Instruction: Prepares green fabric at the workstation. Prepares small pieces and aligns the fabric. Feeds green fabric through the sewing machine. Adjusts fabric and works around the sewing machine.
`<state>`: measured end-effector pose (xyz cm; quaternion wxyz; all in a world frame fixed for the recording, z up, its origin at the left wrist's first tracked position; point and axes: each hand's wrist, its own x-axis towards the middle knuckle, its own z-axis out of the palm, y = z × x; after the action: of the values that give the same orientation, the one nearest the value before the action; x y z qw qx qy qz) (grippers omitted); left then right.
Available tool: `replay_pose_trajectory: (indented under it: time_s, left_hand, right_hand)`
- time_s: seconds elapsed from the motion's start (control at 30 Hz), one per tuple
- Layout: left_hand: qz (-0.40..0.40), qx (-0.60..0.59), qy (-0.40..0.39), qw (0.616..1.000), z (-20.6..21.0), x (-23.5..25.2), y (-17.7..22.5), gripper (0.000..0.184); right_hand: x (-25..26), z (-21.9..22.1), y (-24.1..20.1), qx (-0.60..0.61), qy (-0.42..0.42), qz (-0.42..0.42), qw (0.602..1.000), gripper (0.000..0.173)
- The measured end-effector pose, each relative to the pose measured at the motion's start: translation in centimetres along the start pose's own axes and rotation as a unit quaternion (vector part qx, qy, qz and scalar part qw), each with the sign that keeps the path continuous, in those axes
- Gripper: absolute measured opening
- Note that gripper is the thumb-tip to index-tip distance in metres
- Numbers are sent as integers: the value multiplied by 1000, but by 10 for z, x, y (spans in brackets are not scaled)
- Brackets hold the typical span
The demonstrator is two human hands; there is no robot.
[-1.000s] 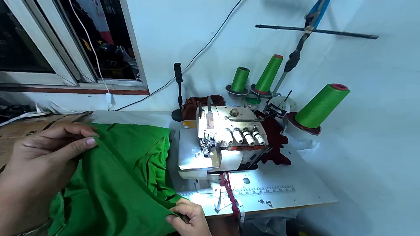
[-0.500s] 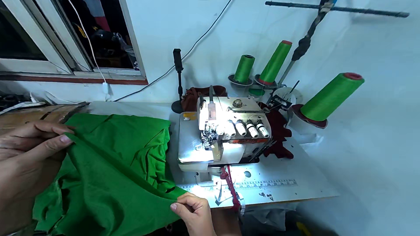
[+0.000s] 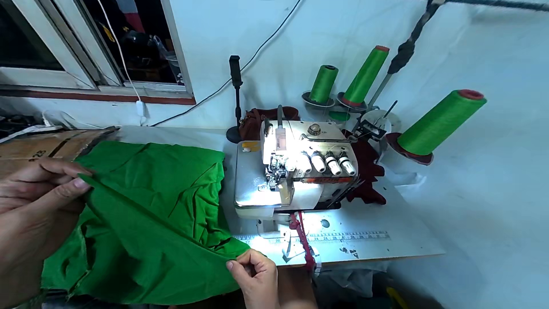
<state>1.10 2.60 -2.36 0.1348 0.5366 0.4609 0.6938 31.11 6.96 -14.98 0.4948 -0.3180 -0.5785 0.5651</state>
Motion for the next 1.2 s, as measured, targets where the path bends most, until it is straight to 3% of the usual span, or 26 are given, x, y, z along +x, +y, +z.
replay_pose_trajectory:
  time_s: [0.23,0.33,0.37,0.47,0.57,0.8,0.97,1.1,1.2]
  left_hand:
    - [-15,-9,-3,1000,-17,-10,-15,17]
    - [-36,-6,25,999,-10,-15,-10,20]
    - [-34,-6,19,999,-13,-16,-13,18]
    - [-19,-1,-10,1000,-24,-20,-23,13]
    - [-39,-8,8,999,-14,-19,-12,17]
    - [-26,4,25,999,-14,-13,-14,13]
    - [-16,-5,15,1000,-13,-12,-18,11]
    - [-78,3,59,995,3,-16,-17,28]
    - [-96,9,60,994,13,-18,-18,33]
  right_hand:
    - [-5,6,5,-67,52,-91,992,6]
    - [-7,7,4,-74,43,-93,992,32]
    - [-7,6,4,-78,37,-87,992,33]
    - [-7,5,6,-85,25,-63,994,17]
    - [-6,5,7,-65,19,-64,996,8]
    - [-2,2,4,-61,-45,-208,975,4]
    - [-3,-8,-30,-23,-159,-176,971,8]
    - [4,-13,-11,-150,-76,-119,979,8]
    - [1,-17,-6,-129,-73,-90,985,7]
